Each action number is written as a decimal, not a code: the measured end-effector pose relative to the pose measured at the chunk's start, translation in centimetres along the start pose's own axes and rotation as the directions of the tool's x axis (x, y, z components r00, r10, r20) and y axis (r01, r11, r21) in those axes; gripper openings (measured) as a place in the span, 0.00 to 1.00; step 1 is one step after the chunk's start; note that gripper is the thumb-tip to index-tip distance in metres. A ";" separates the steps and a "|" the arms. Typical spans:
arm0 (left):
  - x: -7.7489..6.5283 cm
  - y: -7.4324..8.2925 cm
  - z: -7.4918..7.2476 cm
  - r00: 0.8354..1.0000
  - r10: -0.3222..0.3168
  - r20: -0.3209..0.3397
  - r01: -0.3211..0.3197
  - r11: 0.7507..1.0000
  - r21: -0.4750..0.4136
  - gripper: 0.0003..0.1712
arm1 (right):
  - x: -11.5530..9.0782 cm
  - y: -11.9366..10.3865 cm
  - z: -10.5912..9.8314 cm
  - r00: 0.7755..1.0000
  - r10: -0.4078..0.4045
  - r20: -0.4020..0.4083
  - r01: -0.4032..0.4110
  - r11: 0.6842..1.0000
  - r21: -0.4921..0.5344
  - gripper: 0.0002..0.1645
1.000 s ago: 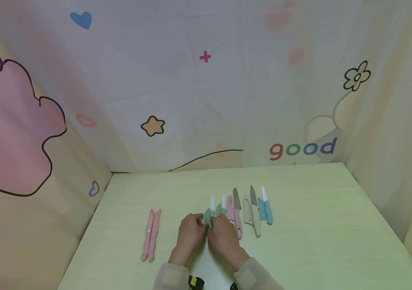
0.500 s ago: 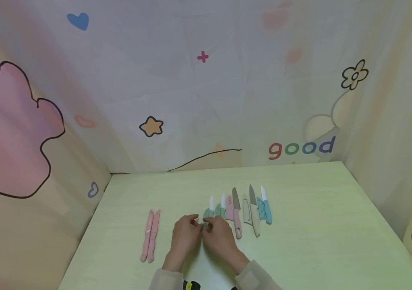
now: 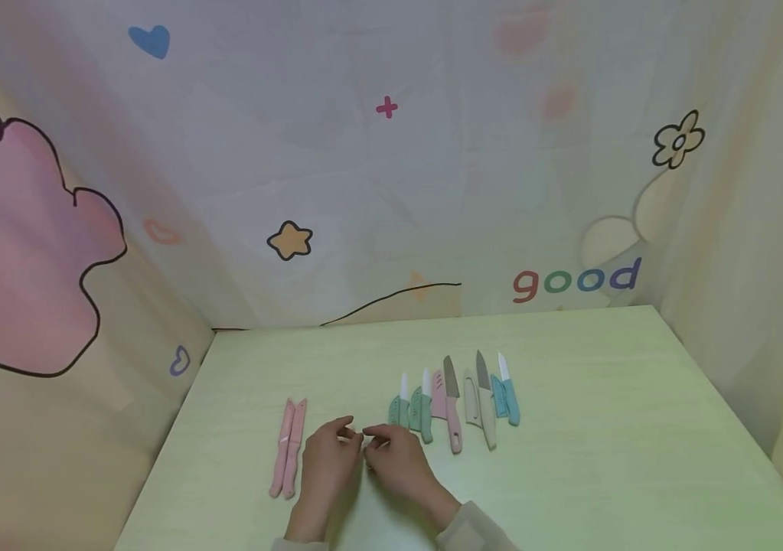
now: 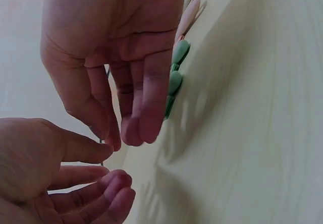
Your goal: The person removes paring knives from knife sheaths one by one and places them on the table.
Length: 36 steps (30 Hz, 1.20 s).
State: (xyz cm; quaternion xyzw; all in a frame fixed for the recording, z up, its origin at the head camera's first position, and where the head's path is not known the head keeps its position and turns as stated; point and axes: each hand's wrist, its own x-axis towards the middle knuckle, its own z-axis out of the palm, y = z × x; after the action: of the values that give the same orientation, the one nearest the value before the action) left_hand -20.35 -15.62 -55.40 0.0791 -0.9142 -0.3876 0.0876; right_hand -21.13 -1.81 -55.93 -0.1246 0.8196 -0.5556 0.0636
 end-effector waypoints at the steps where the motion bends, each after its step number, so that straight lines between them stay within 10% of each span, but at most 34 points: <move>1: -0.1 -0.2 -0.1 1.000 -0.005 -0.008 0.006 1.000 0.014 0.20 | 0.0 0.0 0.1 1.000 0.008 0.012 -0.008 1.000 0.020 0.20; 16: -1.5 -1.4 -2.3 0.995 -0.001 -0.102 0.020 0.983 0.181 0.28 | 0.3 0.1 2.8 0.992 0.024 0.124 -0.046 0.983 0.177 0.21; 36: -1.9 -2.4 -2.9 0.997 -0.047 -0.066 0.063 0.962 0.266 0.29 | 0.7 -0.8 4.5 0.977 0.061 0.202 -0.125 0.938 0.322 0.22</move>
State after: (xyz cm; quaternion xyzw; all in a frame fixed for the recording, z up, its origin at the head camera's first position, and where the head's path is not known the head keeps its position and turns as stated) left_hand -17.65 -18.89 -55.37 0.1270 -0.9527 -0.2600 0.0923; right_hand -20.58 -6.32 -56.90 -0.1252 0.7090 -0.6682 0.1877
